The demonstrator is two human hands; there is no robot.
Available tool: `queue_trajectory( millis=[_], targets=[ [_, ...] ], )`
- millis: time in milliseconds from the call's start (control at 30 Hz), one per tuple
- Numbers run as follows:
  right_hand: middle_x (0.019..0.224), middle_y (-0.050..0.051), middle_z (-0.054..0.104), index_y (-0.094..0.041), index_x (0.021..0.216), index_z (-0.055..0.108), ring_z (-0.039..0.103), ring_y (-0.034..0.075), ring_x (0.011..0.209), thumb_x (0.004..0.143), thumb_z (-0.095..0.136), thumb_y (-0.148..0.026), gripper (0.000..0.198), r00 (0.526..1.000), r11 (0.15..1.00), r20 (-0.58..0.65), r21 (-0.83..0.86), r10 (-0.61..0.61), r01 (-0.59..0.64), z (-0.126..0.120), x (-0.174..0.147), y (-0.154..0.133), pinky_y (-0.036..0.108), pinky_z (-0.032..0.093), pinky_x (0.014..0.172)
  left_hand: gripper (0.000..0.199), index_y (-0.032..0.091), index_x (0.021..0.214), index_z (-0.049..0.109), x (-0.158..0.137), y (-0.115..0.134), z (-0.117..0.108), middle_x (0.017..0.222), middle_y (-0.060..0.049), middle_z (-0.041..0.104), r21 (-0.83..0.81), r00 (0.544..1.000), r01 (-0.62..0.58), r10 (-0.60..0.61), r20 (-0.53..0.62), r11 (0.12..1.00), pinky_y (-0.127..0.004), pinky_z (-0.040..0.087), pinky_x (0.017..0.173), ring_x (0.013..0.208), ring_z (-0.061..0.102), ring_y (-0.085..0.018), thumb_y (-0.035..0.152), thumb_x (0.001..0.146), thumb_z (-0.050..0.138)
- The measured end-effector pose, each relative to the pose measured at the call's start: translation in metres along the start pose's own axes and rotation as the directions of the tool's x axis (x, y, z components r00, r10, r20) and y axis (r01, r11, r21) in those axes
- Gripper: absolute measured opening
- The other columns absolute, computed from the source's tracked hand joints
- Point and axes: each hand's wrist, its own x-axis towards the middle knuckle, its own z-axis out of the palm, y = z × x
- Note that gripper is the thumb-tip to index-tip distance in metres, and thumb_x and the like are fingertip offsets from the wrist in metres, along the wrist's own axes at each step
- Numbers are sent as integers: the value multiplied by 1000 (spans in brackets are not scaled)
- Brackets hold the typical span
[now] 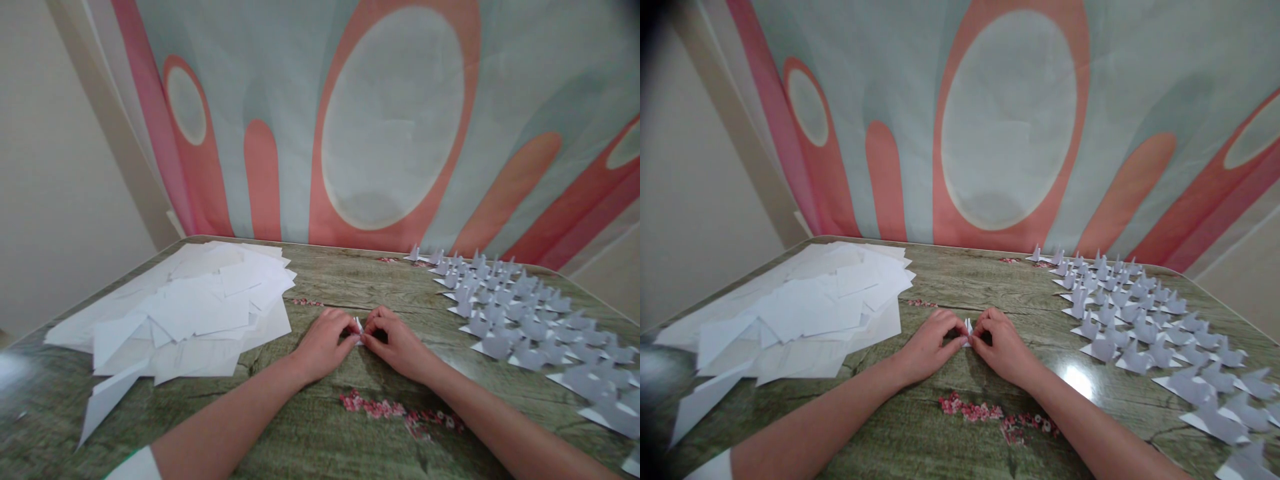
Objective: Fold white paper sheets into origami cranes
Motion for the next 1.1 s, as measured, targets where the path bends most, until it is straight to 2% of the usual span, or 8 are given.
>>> queue_trajectory(
  millis=[600, 867, 1100],
  targets=[
    [79, 3, 53, -20, 69, 53, 50, 18, 77, 75, 56, -18, 6, 998, 998, -56, -60, -3, 0, 6, -2, 0, 31, 40, 70, 5, 20, 86, 56, 0, 0, 1, 88, -2, 56, 33, 1000, -5, 4, 5, 999, -30, 37, 82, 92, 47, -18, 21, 81, 54],
    [86, 4, 53, -21, 77, 54, 47, 21, 84, 76, 59, -29, 9, 994, 959, -83, -268, 76, -96, 7, -5, 2, 35, 34, 72, 10, 21, 90, 56, -1, 1, 1, 92, -3, 54, 75, 1000, 17, -18, 6, 997, -33, 36, 83, 93, 46, -20, 25, 83, 52],
    [84, 3, 54, -22, 75, 57, 47, 21, 83, 75, 60, -30, 8, 992, 941, -25, -316, 123, -125, 4, -2, -1, 34, 30, 70, 15, 24, 95, 57, 0, 3, 2, 98, -4, 50, 168, 997, 74, -75, 1, 983, -37, 34, 87, 99, 42, -22, 30, 81, 55]
  ],
)
